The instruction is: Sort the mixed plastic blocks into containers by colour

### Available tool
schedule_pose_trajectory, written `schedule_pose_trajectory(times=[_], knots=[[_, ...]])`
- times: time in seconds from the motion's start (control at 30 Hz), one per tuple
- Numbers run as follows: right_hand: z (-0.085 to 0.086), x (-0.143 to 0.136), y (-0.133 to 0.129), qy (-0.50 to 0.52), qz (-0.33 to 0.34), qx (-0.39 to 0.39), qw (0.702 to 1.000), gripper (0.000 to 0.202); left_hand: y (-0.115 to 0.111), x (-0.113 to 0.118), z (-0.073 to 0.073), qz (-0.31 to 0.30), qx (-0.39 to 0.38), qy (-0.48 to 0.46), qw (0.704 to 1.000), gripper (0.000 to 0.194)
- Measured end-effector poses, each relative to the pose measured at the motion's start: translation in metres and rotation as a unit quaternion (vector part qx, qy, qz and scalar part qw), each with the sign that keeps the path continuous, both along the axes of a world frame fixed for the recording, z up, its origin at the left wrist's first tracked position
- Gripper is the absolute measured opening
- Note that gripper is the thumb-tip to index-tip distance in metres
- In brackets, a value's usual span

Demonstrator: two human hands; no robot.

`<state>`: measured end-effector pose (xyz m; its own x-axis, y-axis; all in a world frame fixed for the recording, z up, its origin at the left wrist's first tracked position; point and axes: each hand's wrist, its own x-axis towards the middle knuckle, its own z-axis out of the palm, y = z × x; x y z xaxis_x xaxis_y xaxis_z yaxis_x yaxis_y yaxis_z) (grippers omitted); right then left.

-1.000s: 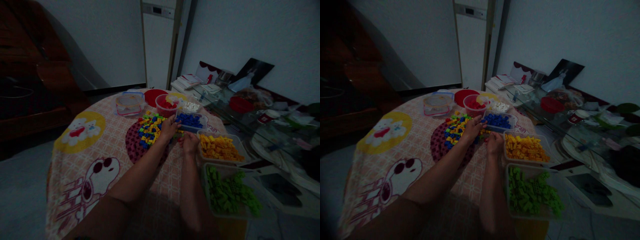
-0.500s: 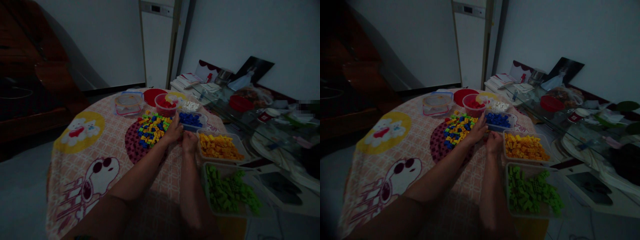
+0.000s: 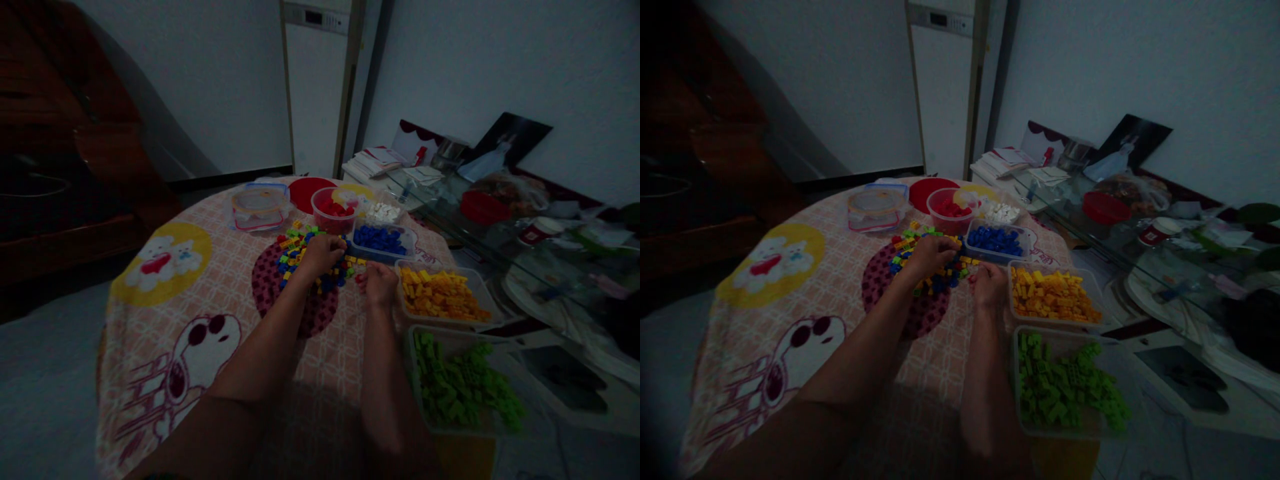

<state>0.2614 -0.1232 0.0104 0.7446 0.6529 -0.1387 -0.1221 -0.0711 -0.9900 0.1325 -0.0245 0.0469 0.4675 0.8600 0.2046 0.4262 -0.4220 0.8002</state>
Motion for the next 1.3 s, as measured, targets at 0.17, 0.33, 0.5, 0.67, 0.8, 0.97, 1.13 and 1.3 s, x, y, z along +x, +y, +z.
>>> schedule_pose_trajectory(times=[0.17,0.33,0.5,0.67,0.8,0.97,1.13,1.3], knots=[[0.000,0.000,0.000,-0.001,0.001,-0.002,1.000,0.018,-0.007,-0.002,0.011,-0.056,0.047,0.153,0.985,0.016],[-0.002,0.000,-0.001,-0.014,-0.006,0.008,1.000,0.019,-0.016,0.003,0.010,-0.087,0.059,0.238,0.966,0.019],[-0.004,0.001,0.000,-0.011,0.000,0.008,1.000,0.019,-0.017,0.008,0.004,-0.079,0.066,0.233,0.967,0.014],[0.000,0.000,-0.001,-0.004,-0.003,0.003,1.000,0.019,-0.009,0.005,-0.001,-0.074,0.042,0.160,0.983,0.007],[0.003,-0.001,-0.001,0.002,-0.001,-0.001,1.000,0.017,-0.003,0.002,-0.003,-0.058,0.028,0.076,0.995,0.001],[0.001,-0.001,-0.001,-0.003,-0.001,0.004,1.000,0.017,0.000,0.011,-0.009,0.012,-0.085,-0.162,0.983,0.012],[-0.003,0.001,0.000,-0.015,0.003,0.004,1.000,0.020,-0.006,0.028,-0.016,-0.023,-0.191,-0.349,0.917,0.025],[-0.005,0.002,-0.001,-0.019,0.008,0.005,1.000,0.022,-0.010,0.034,-0.018,-0.051,-0.183,-0.356,0.915,0.034]])
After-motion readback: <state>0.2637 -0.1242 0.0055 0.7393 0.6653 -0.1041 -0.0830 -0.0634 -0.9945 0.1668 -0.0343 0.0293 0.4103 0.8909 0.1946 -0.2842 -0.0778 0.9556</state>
